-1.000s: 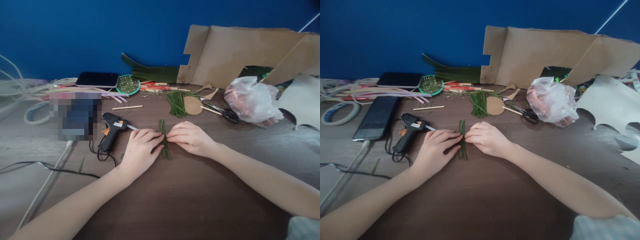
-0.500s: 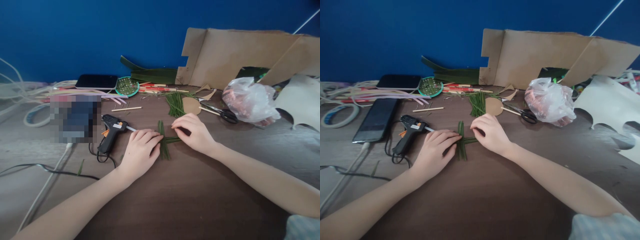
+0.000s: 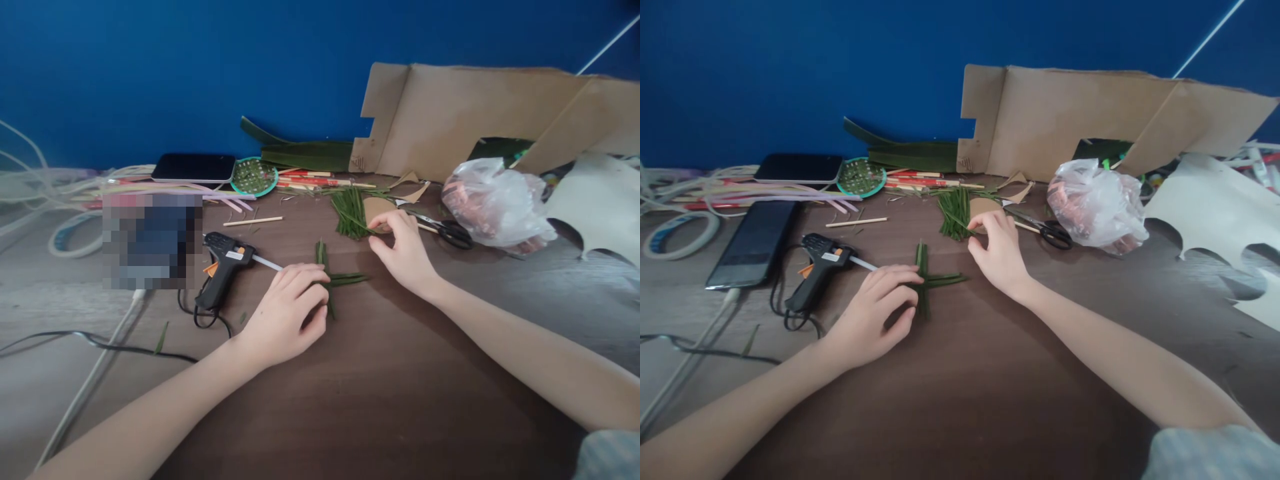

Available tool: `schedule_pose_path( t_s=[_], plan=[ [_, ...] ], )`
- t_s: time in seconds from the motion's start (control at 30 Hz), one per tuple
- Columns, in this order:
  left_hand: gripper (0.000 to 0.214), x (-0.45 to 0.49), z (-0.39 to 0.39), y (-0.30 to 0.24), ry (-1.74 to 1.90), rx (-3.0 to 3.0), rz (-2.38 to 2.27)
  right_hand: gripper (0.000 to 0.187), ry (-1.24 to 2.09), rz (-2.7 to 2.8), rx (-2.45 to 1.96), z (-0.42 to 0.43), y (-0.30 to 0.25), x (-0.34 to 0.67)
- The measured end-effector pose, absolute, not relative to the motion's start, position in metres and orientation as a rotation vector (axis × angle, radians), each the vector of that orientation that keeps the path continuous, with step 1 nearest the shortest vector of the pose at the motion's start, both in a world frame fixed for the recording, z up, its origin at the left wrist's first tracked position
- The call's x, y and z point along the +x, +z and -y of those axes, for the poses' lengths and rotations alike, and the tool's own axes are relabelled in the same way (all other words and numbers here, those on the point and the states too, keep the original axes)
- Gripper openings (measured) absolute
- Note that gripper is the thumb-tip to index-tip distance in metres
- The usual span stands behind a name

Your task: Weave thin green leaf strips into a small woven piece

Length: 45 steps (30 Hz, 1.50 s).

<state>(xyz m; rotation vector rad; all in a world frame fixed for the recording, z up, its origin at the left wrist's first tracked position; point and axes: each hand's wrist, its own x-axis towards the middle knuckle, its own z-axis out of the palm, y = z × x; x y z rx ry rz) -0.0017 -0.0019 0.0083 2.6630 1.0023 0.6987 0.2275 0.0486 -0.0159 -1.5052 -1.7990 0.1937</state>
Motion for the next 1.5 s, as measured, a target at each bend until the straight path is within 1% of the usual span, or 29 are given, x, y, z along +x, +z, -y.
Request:
schedule_pose_path(
  t_s=[0.2, 0.33, 0.43, 0.57, 0.7, 0.83, 0.9, 1.0, 1.07, 1.13, 1.23, 1.4, 1.5],
  plan=[
    [0.019, -0.002, 0.002, 0.012, 0.64, 2.65, -0.938, 0.012, 0.207, 1.829, -1.543, -0.048, -0.016, 0.227],
    [0.019, -0.003, 0.002, 0.011, 0.621, 2.644, -0.916, 0.011, 0.233, 1.857, -1.538, -0.048, -0.015, 0.226],
    [0.017, -0.004, 0.002, 0.01, 0.587, 2.647, -0.862, 0.015, 0.263, 1.881, -1.482, -0.049, -0.014, 0.226],
    [0.023, -0.004, 0.002, 0.01, 0.532, 2.658, -0.796, 0.018, 0.285, 1.852, -1.419, -0.047, -0.01, 0.226],
    [0.03, -0.002, 0.001, 0.011, 0.464, 2.674, -0.761, 0.019, 0.214, 1.792, -1.377, -0.044, -0.005, 0.225],
    [0.032, -0.002, 0.002, 0.012, 0.458, 2.698, -0.763, 0.016, 0.176, 1.741, -1.364, -0.041, -0.004, 0.224],
    [0.03, -0.002, 0.002, 0.012, 0.531, 2.69, -0.841, 0.015, 0.185, 1.733, -1.342, -0.041, -0.004, 0.225],
    [0.024, -0.002, 0.002, 0.011, 0.641, 2.642, -1.101, 0.018, 0.194, 1.777, -1.291, -0.041, -0.005, 0.225],
    [0.026, -0.001, 0.001, 0.01, 0.641, 2.631, -1.251, 0.019, 0.196, 1.811, -1.269, -0.042, -0.006, 0.224],
    [0.028, -0.001, 0.001, 0.01, 0.624, 2.628, -1.305, 0.018, 0.211, 1.814, -1.273, -0.042, -0.006, 0.224],
    [0.026, -0.002, 0.002, 0.011, 0.633, 2.59, -1.215, 0.019, 0.268, 1.787, -1.299, -0.042, -0.007, 0.224],
    [0.021, -0.004, 0.004, 0.012, 0.646, 2.598, -0.882, 0.018, 0.32, 1.814, -1.283, -0.041, -0.004, 0.223],
    [0.019, -0.004, 0.005, 0.01, 0.65, 2.676, -0.828, 0.017, 0.356, 1.803, -1.304, -0.04, -0.002, 0.222]
  ],
)
